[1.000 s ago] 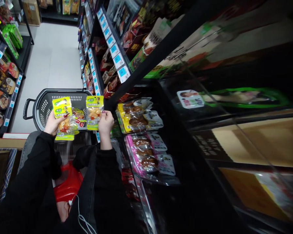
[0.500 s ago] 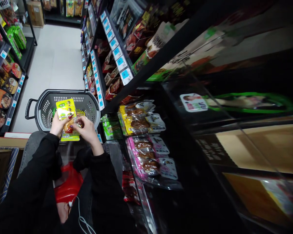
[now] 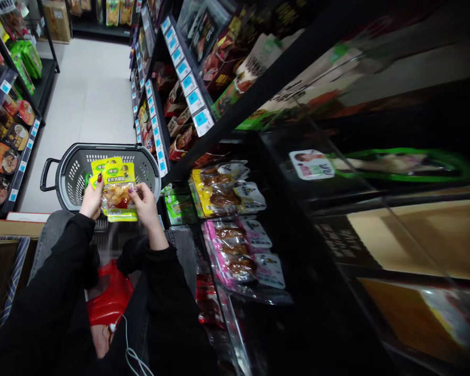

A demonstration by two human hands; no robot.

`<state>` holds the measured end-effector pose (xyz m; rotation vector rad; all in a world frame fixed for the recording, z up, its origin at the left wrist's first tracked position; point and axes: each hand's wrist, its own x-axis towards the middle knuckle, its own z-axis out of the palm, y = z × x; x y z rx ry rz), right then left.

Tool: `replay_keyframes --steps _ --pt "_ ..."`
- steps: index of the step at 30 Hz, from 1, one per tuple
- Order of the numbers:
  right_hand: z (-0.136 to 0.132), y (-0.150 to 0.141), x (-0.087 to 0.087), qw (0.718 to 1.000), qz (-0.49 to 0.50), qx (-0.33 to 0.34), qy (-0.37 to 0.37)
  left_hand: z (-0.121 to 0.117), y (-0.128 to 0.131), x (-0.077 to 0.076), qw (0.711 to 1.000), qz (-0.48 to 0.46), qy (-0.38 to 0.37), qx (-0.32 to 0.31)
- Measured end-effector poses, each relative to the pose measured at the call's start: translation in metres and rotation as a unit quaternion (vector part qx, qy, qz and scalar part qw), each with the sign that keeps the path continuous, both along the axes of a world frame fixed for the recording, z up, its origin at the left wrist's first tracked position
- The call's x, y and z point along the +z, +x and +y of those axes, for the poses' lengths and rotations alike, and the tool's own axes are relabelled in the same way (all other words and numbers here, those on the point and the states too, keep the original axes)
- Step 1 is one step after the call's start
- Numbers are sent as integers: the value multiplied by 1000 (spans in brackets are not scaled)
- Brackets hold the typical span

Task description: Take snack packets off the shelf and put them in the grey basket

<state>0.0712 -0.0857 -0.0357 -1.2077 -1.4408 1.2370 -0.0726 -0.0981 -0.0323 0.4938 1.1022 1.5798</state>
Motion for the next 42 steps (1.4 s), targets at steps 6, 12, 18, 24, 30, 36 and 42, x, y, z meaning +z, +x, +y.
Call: replay_keyframes --steps 6,12,18,24,30,36,42 --pt "5 7 -1 990 74 -121 -10 -1 -3 -3 1000 13 6 2" --pt "7 20 6 979 117 -159 41 1 -6 0 1000 21 16 7" --pt "9 22 4 969 175 -172 27 0 -5 2 1000 13 11 8" --pt "6 28 10 918 377 -82 -96 0 -6 -1 1000 19 3 12" --pt "-6 32 16 700 687 85 -177 0 -5 -1 1000 26 -7 7" --pt "-7 30 14 631 738 127 -203 0 -4 1 1000 27 1 5" --pt "-6 31 20 649 727 124 -187 0 -4 2 1000 26 0 -1"
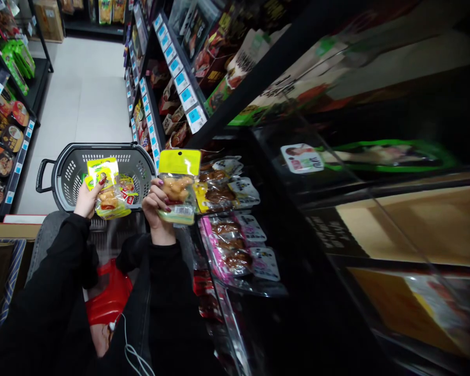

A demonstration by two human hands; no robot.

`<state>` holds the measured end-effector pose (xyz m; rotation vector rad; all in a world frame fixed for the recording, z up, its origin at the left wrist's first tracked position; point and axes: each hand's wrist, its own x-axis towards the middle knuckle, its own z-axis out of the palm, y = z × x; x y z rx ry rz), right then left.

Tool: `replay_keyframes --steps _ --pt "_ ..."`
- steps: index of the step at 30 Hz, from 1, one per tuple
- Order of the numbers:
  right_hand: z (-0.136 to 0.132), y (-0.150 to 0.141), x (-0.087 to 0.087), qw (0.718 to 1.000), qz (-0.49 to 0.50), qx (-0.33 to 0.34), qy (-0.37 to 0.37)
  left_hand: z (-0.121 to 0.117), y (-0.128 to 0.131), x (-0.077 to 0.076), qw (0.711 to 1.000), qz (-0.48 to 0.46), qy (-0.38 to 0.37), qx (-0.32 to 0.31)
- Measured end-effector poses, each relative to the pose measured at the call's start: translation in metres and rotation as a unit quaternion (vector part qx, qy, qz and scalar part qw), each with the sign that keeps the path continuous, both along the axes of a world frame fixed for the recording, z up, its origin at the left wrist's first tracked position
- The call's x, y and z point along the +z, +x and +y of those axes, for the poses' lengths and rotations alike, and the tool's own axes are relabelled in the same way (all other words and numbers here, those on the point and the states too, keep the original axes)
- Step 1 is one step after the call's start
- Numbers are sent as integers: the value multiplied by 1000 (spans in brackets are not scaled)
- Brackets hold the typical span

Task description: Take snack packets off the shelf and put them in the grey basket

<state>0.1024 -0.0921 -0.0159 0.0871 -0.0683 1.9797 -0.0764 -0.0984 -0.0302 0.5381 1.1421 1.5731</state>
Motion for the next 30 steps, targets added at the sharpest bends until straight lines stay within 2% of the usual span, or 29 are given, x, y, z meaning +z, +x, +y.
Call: replay_keyframes --steps 2,6,13,16,18,19,22,24,26,27,28,29,30 --pt "0 -1 2 996 -72 -38 -18 0 0 -1 1000 -2 3 1" --pt "0 -1 4 971 -216 -100 -19 0 -1 -2 1000 -1 8 3" --pt "0 -1 6 961 -252 -110 23 0 -2 -2 1000 -5 2 6" --pt "5 -1 -3 935 -334 -123 -6 0 -2 -1 1000 -7 1 10" --pt "14 -1 -15 892 -428 -135 -57 0 -3 -1 1000 -5 2 8" --pt "20 -1 -22 860 -480 -150 -88 1 -3 -1 1000 -3 4 7" --pt "39 3 -42 732 -626 -223 -152 1 -5 -1 1000 1 1 12" --pt "49 6 -50 647 -703 -249 -158 1 -6 -1 1000 7 1 17" --pt "54 6 -51 576 -758 -264 -156 1 -5 0 1000 14 4 16" --pt "54 5 -49 555 -773 -271 -146 1 -5 0 1000 15 6 14" --pt "53 3 -46 552 -778 -273 -124 1 -4 0 1000 13 6 13" --pt "50 0 -41 569 -773 -266 -84 1 -4 0 1000 9 4 13" --pt "46 -3 -36 602 -759 -246 -28 1 -4 -1 1000 6 1 13"
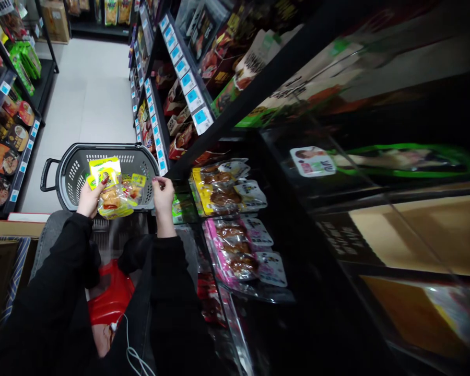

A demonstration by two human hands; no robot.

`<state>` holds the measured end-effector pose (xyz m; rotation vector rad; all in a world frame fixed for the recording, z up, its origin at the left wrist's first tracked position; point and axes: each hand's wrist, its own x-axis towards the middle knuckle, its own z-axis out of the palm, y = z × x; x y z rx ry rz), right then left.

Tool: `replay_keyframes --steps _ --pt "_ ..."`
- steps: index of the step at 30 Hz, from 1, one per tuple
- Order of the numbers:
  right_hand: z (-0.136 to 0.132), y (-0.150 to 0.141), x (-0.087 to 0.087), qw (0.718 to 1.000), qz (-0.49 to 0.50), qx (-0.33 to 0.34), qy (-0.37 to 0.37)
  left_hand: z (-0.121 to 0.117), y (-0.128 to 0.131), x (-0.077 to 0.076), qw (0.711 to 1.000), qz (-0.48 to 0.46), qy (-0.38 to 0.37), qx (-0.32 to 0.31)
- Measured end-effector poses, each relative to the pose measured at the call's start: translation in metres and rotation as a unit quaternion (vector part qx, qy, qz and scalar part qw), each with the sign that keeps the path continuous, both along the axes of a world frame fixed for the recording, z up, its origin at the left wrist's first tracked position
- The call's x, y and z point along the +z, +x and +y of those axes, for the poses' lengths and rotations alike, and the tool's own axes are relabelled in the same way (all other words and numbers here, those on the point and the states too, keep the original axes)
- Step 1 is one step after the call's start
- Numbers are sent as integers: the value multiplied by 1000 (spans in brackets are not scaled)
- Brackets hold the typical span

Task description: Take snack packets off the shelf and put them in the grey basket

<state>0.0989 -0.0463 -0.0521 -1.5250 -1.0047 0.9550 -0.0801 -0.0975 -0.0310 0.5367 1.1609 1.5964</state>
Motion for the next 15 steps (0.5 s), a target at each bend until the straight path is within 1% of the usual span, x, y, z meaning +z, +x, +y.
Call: replay_keyframes --steps 1,3,4,5,7,11,15 --pt "-5 -5 5 996 27 78 19 0 0 -1 1000 -1 -3 1" --pt "-16 -15 16 972 61 225 39 0 1 -3 1000 5 -9 1" --pt "-22 -20 20 959 60 274 41 0 1 -4 1000 10 -8 1" --pt "-28 -25 22 951 50 301 39 0 1 -5 1000 17 -6 0" --pt "-36 -34 24 950 23 310 27 -1 2 -6 999 35 3 -1" --pt "-44 -41 20 965 10 262 12 -2 4 -8 998 64 -7 13" --pt "-44 -43 17 969 2 248 16 -2 7 -8 997 68 -4 25"
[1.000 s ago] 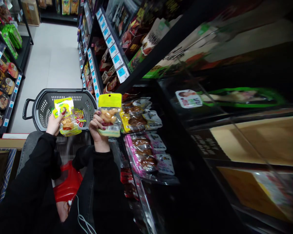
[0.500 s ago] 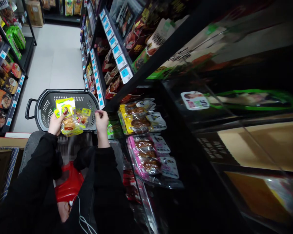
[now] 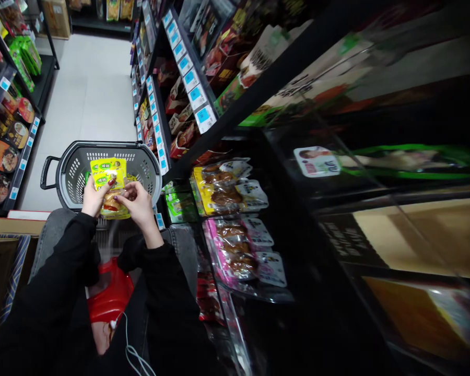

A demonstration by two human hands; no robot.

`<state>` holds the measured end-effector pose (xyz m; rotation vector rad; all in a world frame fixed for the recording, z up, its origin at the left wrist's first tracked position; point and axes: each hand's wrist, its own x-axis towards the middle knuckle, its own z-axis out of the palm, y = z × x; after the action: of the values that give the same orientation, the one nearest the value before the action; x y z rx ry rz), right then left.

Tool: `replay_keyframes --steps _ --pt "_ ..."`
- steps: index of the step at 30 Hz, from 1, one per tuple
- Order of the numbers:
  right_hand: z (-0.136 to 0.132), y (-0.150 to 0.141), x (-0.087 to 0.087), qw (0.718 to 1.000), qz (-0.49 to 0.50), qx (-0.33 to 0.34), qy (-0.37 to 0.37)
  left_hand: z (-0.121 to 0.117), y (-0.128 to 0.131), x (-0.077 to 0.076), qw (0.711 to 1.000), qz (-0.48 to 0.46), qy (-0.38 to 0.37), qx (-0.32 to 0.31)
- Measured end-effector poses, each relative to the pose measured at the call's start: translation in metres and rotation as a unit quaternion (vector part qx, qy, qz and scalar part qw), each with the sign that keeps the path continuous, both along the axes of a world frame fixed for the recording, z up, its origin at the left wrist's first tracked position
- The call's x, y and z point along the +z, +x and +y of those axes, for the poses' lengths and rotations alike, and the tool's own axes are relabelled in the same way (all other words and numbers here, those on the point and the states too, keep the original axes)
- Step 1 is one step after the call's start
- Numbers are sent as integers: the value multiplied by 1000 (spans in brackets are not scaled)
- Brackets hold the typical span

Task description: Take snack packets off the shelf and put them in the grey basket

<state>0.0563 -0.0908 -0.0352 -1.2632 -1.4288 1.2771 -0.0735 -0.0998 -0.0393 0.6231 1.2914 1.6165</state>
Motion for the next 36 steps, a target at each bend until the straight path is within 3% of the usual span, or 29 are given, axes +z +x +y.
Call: replay_keyframes --steps 9,15,22,27,29,31,33,36 --pt "1 0 -3 999 6 -8 42 1 3 3 997 -58 19 -39" --pt "6 8 -4 996 87 -32 17 1 2 8 995 -90 24 -40" --pt "12 22 -4 971 155 -180 19 0 0 11 996 -78 25 -40" --pt "16 30 2 949 243 -202 14 2 -2 10 996 -84 27 -27" --pt "14 33 5 932 322 -164 -39 2 -3 9 996 -87 25 -28" --pt "9 37 10 897 421 -81 -104 2 -3 7 995 -86 25 -31" --pt "3 41 13 840 524 -12 -137 2 -4 5 996 -84 26 -34" --pt "-5 43 17 757 640 10 -131 3 -5 3 996 -78 27 -41"
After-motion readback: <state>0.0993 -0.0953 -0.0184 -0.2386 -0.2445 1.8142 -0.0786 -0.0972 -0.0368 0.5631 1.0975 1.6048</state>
